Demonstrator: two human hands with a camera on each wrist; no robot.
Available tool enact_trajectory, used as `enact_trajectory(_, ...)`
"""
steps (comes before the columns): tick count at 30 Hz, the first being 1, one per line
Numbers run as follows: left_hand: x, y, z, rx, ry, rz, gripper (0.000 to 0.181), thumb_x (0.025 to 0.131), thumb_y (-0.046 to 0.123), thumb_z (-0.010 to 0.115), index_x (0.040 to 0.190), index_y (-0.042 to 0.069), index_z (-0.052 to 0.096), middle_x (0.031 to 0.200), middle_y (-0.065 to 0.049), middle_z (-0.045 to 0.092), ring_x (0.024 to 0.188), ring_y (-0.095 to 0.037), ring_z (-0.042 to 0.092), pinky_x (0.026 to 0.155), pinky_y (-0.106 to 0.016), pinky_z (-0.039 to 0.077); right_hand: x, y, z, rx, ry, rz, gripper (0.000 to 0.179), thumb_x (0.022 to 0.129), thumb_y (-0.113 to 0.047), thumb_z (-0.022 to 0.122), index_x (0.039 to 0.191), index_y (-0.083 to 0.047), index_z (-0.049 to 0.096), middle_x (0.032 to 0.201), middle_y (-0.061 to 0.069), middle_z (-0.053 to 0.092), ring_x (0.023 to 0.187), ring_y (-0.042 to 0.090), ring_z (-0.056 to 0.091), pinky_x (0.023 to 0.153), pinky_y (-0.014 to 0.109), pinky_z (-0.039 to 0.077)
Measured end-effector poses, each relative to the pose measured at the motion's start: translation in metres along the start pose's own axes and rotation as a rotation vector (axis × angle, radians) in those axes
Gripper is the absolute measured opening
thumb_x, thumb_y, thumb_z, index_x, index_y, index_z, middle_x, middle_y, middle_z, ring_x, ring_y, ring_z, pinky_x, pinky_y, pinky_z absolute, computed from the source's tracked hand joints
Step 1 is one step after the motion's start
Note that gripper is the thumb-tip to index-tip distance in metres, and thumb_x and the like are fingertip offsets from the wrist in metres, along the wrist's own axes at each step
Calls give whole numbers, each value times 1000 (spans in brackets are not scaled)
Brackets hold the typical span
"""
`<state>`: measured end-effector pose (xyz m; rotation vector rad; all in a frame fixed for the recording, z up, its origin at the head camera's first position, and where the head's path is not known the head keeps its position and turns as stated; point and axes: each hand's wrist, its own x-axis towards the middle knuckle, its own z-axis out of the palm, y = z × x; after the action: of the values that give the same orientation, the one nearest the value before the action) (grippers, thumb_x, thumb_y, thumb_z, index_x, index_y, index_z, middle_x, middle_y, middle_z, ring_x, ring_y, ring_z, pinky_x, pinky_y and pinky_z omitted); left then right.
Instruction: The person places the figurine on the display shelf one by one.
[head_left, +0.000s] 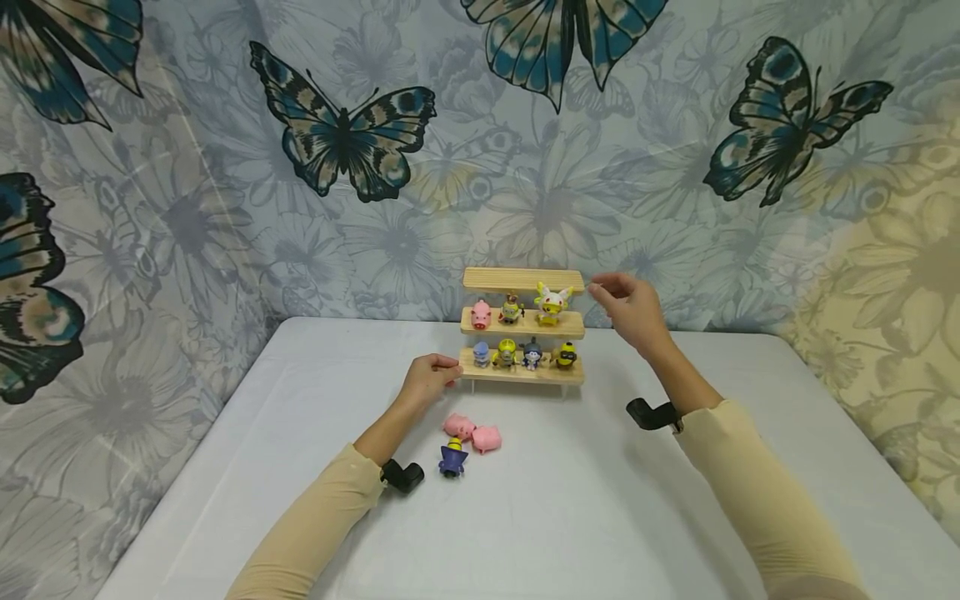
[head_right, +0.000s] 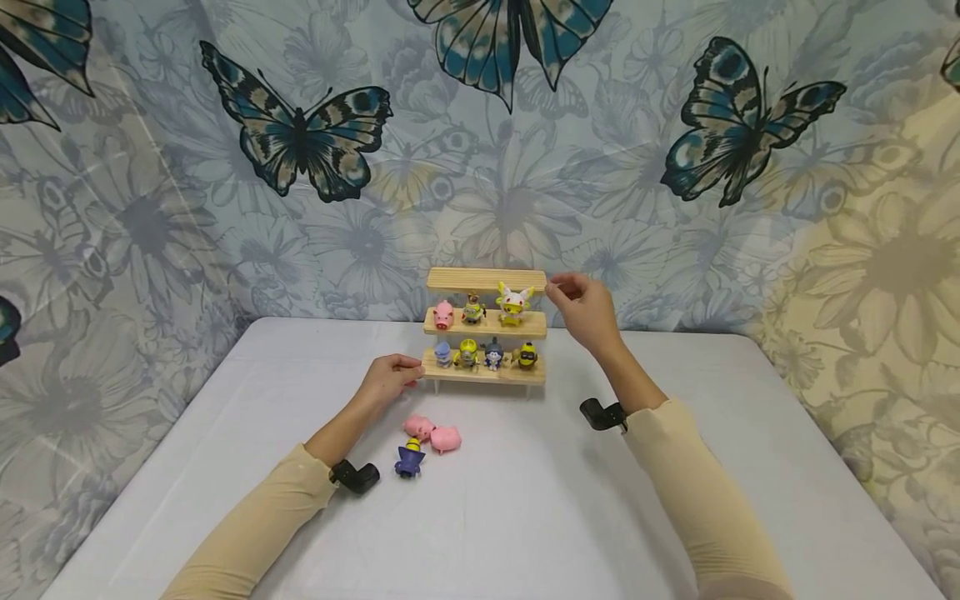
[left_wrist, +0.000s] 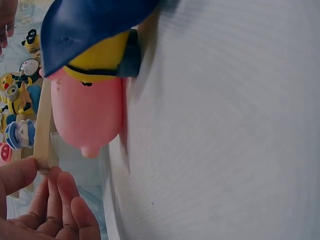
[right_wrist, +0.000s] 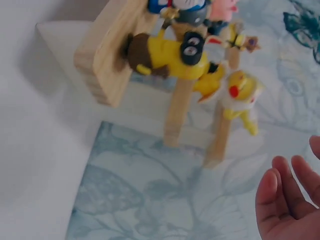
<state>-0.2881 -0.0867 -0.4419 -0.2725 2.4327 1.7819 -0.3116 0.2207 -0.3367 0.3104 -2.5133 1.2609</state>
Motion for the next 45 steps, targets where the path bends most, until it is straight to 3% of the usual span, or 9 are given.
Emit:
enact_trajectory(5, 0, 1, 0, 7, 0, -4, 22, 92, 18, 67, 109, 4, 68, 91, -8, 68, 84, -21, 63, 63, -25, 45, -14, -18, 6, -94, 8, -166, 30, 98, -20, 59, 117, 4, 64, 102, 20, 67, 91, 29, 62, 75, 32, 48)
enact_trajectory(13, 1, -1, -1, 2, 6, 12, 23, 91, 18, 68, 109, 3, 69, 93, -10, 70, 81, -18, 63, 64, -25, 46, -29, -45, 24, -123, -139, -288, 20, 94, -14, 64, 107, 1, 69, 97, 14, 70, 83, 23, 63, 65, 26, 49)
enact_trajectory(18, 1, -1, -1, 8, 9, 26, 23, 92, 18, 68, 109, 3, 68, 92, -9, 70, 77, -15, 61, 61, -24, 45, -34, -58, 40, -199, -340, -254, 20, 94, -19, 64, 103, -2, 72, 90, 9, 70, 79, 19, 61, 69, 31, 49)
enact_trajectory(21, 1, -1, -2, 5, 8, 25, 24, 92, 18, 68, 109, 3, 69, 91, -8, 69, 77, -14, 61, 62, -25, 45, -37, -63, 51, -264, -469, -228, 20, 94, -23, 65, 99, -5, 73, 80, 6, 67, 70, 14, 56, 63, 29, 45)
enact_trajectory(28, 1, -1, -2, 7, 5, 19, 24, 91, 19, 68, 110, 3, 69, 93, -10, 70, 77, -14, 61, 63, -25, 46, -41, -66, 76, -367, -633, -236, 26, 94, -28, 64, 100, -5, 74, 84, 4, 71, 70, 11, 58, 63, 26, 46)
enact_trajectory(33, 1, 1, -2, 9, 9, 20, 24, 91, 18, 68, 109, 2, 68, 92, -11, 69, 76, -13, 60, 62, -24, 45, -42, -63, 94, -440, -776, -110, 32, 94, -37, 63, 102, -8, 74, 89, 2, 72, 74, 12, 61, 66, 28, 50)
enact_trajectory(39, 0, -1, -2, 5, 0, 56, 24, 91, 16, 68, 108, 0, 69, 95, -16, 71, 78, -19, 64, 64, -27, 48, -47, -61, 112, -554, -868, -35, 41, 92, -48, 62, 102, -11, 74, 95, 1, 72, 81, 14, 63, 73, 33, 52)
enact_trajectory(45, 0, -3, -1, 5, -9, 64, 24, 91, 17, 68, 109, 0, 69, 96, -18, 70, 83, -24, 66, 64, -27, 47, -51, -60, 126, -592, -895, -8, 43, 87, -55, 65, 92, -13, 74, 84, -2, 69, 74, 13, 60, 66, 30, 48)
